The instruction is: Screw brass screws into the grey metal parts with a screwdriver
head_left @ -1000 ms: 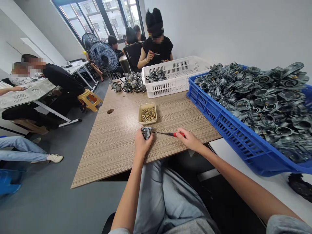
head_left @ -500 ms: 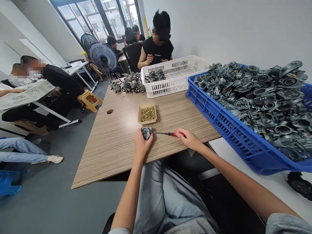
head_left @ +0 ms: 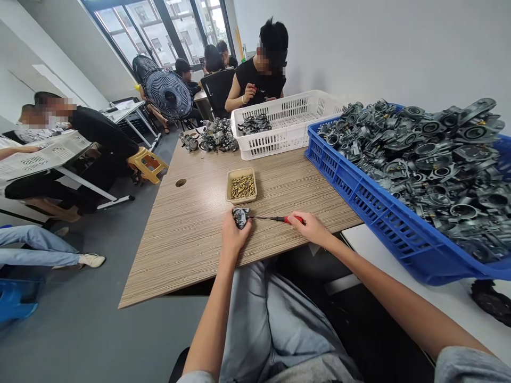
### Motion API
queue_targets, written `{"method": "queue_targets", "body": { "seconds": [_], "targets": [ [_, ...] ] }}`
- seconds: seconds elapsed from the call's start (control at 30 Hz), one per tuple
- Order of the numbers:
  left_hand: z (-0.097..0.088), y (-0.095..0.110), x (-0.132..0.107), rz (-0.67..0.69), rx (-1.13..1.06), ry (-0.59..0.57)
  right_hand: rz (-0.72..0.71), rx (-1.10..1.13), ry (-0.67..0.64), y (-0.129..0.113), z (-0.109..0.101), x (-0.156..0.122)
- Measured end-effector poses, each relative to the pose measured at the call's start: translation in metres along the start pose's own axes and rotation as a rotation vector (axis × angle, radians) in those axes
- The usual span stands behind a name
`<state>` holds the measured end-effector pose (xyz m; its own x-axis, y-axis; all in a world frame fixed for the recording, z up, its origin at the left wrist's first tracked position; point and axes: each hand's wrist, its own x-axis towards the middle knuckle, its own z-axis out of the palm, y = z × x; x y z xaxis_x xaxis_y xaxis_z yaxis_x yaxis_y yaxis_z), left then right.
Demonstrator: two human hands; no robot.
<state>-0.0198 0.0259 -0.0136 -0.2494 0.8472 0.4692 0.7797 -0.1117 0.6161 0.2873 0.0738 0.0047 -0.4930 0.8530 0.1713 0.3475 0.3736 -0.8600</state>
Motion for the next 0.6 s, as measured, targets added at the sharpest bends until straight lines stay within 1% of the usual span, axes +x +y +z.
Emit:
{"method": "queue_targets", "body": {
  "seconds": [0.2,0.4,0.6],
  "targets": [
    [-0.0002,0.0010,-0.0001,-0.004,-0.008,0.000,0.007,-0.008,0.016,0.0030,-0.0042,-0.0025],
    [-0.0008,0.0009,0.0004,-0.002,-0.016,-0.007,0.012,-0.018,0.056,0.0018,0.0003,-0.0009],
    [-0.0017,0.0034,0.0005,-0.010,-0.030,-0.013,0.022,-0.025,0.019,0.0019,-0.0027,-0.0032]
  ]
}}
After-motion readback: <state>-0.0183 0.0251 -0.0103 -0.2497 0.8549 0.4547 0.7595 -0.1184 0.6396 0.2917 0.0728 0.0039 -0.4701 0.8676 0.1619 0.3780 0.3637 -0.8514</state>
